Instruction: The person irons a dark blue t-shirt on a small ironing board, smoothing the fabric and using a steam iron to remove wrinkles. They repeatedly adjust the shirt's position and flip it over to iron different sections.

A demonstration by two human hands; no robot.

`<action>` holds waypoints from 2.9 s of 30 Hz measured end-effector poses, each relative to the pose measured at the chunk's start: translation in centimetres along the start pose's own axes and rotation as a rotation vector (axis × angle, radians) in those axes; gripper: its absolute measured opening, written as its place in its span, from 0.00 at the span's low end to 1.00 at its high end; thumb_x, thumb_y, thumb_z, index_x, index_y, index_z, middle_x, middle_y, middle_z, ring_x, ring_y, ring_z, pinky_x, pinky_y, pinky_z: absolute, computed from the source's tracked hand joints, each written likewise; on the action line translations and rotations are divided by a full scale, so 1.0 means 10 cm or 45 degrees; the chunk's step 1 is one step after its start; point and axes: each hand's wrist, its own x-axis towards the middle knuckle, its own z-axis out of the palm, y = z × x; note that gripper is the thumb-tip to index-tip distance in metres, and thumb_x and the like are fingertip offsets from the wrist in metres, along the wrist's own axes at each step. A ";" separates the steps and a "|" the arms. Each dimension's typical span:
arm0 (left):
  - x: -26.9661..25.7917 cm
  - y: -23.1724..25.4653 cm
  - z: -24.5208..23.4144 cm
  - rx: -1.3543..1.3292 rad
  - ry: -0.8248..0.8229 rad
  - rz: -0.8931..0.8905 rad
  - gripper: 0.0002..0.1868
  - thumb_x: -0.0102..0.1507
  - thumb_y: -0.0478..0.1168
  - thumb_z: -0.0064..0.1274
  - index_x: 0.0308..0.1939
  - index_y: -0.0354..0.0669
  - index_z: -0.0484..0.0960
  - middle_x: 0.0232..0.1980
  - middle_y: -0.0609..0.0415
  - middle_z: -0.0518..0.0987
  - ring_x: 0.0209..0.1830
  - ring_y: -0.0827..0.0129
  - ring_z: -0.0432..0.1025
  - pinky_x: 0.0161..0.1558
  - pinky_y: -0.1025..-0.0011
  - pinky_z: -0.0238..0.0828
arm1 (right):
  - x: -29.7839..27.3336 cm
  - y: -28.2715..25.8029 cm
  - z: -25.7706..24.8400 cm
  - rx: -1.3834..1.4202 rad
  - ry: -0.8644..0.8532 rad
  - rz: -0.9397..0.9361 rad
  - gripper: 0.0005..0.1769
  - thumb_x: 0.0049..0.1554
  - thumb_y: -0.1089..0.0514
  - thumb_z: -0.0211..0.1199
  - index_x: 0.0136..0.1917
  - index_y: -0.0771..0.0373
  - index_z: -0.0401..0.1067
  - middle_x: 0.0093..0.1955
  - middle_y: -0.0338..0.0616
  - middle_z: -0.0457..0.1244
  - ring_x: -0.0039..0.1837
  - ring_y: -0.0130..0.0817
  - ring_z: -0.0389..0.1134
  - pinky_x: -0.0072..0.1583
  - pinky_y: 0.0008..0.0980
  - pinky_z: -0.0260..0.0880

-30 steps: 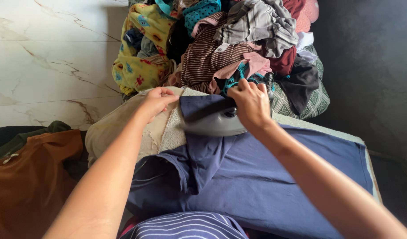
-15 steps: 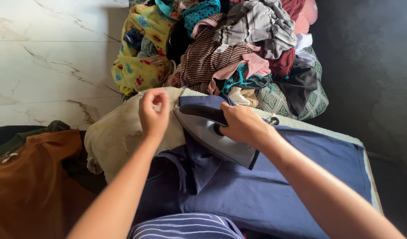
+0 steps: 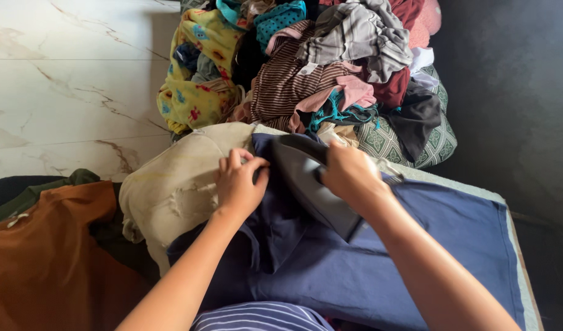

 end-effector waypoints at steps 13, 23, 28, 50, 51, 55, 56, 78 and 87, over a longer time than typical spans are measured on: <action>0.23 -0.24 0.15 -0.010 -0.258 -0.117 0.41 0.51 0.56 0.69 0.66 0.49 0.75 0.62 0.53 0.68 0.64 0.52 0.61 0.63 0.51 0.60 | 0.56 0.06 -0.16 0.102 0.062 0.209 0.21 0.48 0.59 0.67 0.54 0.71 0.72 0.44 0.61 0.70 0.46 0.55 0.73 0.48 0.48 0.74; 0.28 -0.45 0.29 -0.240 -0.209 -0.255 0.33 0.52 0.51 0.69 0.61 0.53 0.80 0.62 0.48 0.68 0.60 0.54 0.68 0.59 0.57 0.66 | -0.15 0.46 -0.17 0.054 -0.196 -0.130 0.18 0.47 0.58 0.65 0.51 0.63 0.70 0.37 0.58 0.69 0.43 0.56 0.73 0.48 0.52 0.71; 0.41 -0.59 0.50 -0.524 -0.009 -0.411 0.33 0.61 0.54 0.58 0.68 0.51 0.68 0.58 0.47 0.71 0.45 0.62 0.73 0.51 0.62 0.73 | -0.36 0.40 -0.15 0.066 -0.114 -0.306 0.23 0.48 0.52 0.67 0.55 0.60 0.69 0.40 0.57 0.69 0.46 0.60 0.71 0.48 0.55 0.69; 0.79 -0.51 0.44 -0.111 -0.127 -0.159 0.17 0.52 0.47 0.70 0.41 0.47 0.85 0.50 0.45 0.75 0.49 0.51 0.71 0.50 0.58 0.70 | -0.27 0.14 -0.13 0.106 0.017 -0.100 0.20 0.48 0.58 0.64 0.55 0.58 0.70 0.45 0.58 0.70 0.52 0.58 0.71 0.52 0.53 0.69; 0.81 -0.56 0.41 -0.188 -0.200 -0.218 0.16 0.54 0.46 0.69 0.40 0.45 0.85 0.45 0.47 0.77 0.45 0.54 0.73 0.47 0.59 0.72 | -0.28 0.12 -0.15 0.111 0.010 -0.065 0.20 0.48 0.58 0.63 0.56 0.58 0.70 0.45 0.57 0.70 0.52 0.58 0.71 0.52 0.54 0.69; 0.90 -0.84 0.27 -0.433 -0.314 -0.304 0.14 0.54 0.44 0.70 0.37 0.40 0.85 0.32 0.56 0.83 0.32 0.68 0.77 0.38 0.69 0.75 | -0.29 0.08 -0.32 0.084 -0.063 0.105 0.20 0.49 0.57 0.64 0.55 0.59 0.69 0.46 0.58 0.69 0.53 0.58 0.71 0.55 0.53 0.69; 0.89 -0.88 0.25 -0.478 -0.301 -0.294 0.14 0.53 0.43 0.71 0.35 0.40 0.87 0.30 0.58 0.83 0.30 0.72 0.77 0.36 0.72 0.75 | -0.29 0.07 -0.35 0.106 -0.113 0.176 0.22 0.50 0.57 0.63 0.59 0.58 0.68 0.44 0.59 0.70 0.50 0.57 0.73 0.53 0.52 0.71; 0.69 -0.85 0.12 -1.152 -0.364 -0.816 0.11 0.57 0.37 0.66 0.42 0.39 0.86 0.34 0.58 0.84 0.28 0.79 0.76 0.29 0.80 0.71 | 0.31 0.42 -0.23 0.009 -0.091 -0.519 0.24 0.45 0.59 0.64 0.57 0.53 0.72 0.40 0.53 0.69 0.45 0.57 0.71 0.46 0.54 0.69; 0.62 -0.87 0.31 -1.068 0.025 -0.637 0.12 0.62 0.46 0.61 0.38 0.40 0.84 0.24 0.61 0.76 0.17 0.78 0.65 0.21 0.76 0.59 | 0.28 -0.16 -0.07 0.055 0.052 -0.145 0.24 0.47 0.58 0.64 0.59 0.54 0.71 0.43 0.56 0.70 0.48 0.58 0.72 0.50 0.54 0.71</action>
